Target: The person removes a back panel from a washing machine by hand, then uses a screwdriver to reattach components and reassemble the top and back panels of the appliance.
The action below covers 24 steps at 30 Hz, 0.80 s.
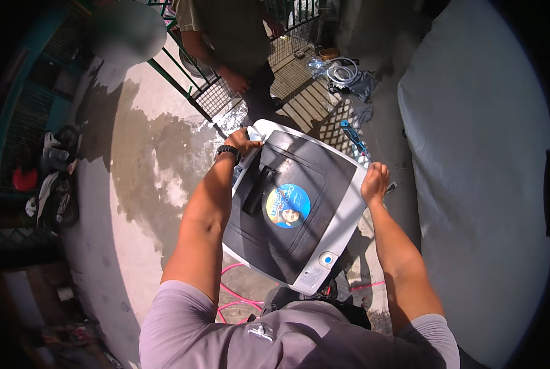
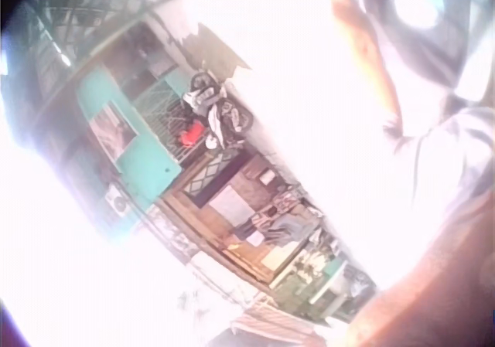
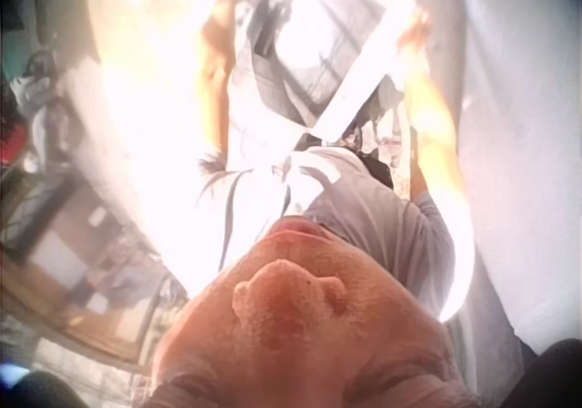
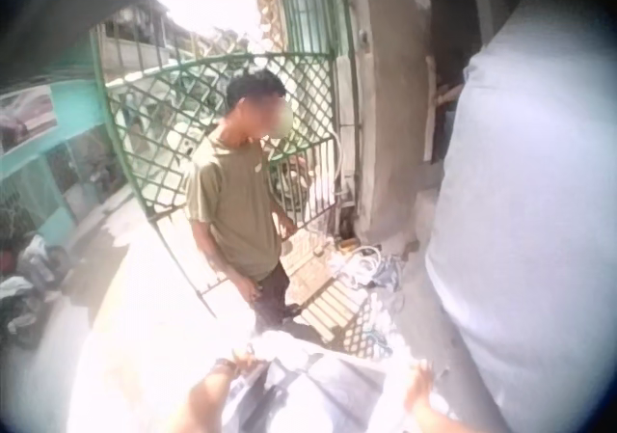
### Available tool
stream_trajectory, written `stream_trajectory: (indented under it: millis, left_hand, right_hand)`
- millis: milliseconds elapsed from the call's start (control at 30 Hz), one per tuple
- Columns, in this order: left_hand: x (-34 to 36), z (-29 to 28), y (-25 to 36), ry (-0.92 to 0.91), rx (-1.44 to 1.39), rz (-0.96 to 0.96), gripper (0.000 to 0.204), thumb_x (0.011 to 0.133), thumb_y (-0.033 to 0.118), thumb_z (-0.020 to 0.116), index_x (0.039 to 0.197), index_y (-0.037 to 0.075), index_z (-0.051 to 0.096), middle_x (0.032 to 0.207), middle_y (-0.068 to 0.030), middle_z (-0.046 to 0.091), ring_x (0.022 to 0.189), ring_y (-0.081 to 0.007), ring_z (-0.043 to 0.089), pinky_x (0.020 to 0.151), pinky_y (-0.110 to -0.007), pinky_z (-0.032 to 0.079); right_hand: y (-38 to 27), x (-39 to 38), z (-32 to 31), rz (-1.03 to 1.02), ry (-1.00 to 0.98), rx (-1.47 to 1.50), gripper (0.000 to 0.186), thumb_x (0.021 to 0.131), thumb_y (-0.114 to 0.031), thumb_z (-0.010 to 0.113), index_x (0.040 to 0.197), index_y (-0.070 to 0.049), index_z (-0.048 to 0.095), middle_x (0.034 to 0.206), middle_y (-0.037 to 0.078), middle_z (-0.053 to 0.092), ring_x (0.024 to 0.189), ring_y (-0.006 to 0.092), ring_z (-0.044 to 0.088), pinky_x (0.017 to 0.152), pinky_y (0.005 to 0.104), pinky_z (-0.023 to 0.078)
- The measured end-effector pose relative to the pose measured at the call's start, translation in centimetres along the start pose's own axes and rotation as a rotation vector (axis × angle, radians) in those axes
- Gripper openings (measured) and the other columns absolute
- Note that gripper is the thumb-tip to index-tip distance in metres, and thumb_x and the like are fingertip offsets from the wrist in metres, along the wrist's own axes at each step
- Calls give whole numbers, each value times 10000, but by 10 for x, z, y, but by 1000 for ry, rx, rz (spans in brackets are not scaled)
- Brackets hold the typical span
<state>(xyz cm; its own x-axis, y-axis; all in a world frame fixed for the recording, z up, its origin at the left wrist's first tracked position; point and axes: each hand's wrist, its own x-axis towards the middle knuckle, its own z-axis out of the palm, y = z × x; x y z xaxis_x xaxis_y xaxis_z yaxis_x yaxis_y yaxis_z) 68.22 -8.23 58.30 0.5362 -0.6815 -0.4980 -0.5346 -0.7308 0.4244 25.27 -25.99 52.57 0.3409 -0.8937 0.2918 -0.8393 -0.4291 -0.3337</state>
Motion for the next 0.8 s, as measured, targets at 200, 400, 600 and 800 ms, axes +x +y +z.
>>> stream_trajectory:
  millis: [200, 400, 600, 800]
  left_hand:
    - [-34, 34, -50, 328, -454, 55, 1084, 739, 614, 786, 1429, -122, 387, 1407, -351, 473, 1323, -403, 493, 1106, -413, 398]
    - [-94, 84, -81, 599, -373, 204, 715, 795, 340, 815, 1314, -67, 540, 1278, -277, 599, 1187, -372, 593, 1019, -411, 460]
    - [-93, 84, -98, 672, -461, 146, 768, 773, 372, 834, 1335, -59, 537, 1185, -287, 648, 1118, -388, 638, 982, -417, 484]
    - [-101, 84, -88, 634, -293, 97, 857, 819, 458, 763, 1428, -41, 423, 1148, -298, 653, 1085, -436, 631, 955, -467, 492]
  right_hand:
    - [-7, -3, -1, 30, -8, 33, 183, 1005, -239, 489, 1022, -84, 585, 1075, 122, 561, 1085, 335, 521, 964, 489, 387]
    - [-7, -3, -5, -27, -19, 23, 197, 1006, -230, 482, 1025, -66, 590, 1066, 136, 577, 1067, 357, 534, 950, 491, 408]
    - [-10, -6, -1, -82, -12, 41, 232, 1004, -217, 472, 1030, -27, 603, 1064, 173, 586, 1045, 385, 542, 941, 491, 407]
    - [-7, -6, -3, -53, -15, 56, 243, 1000, -212, 469, 1038, -12, 602, 1065, 182, 591, 1040, 390, 546, 943, 484, 409]
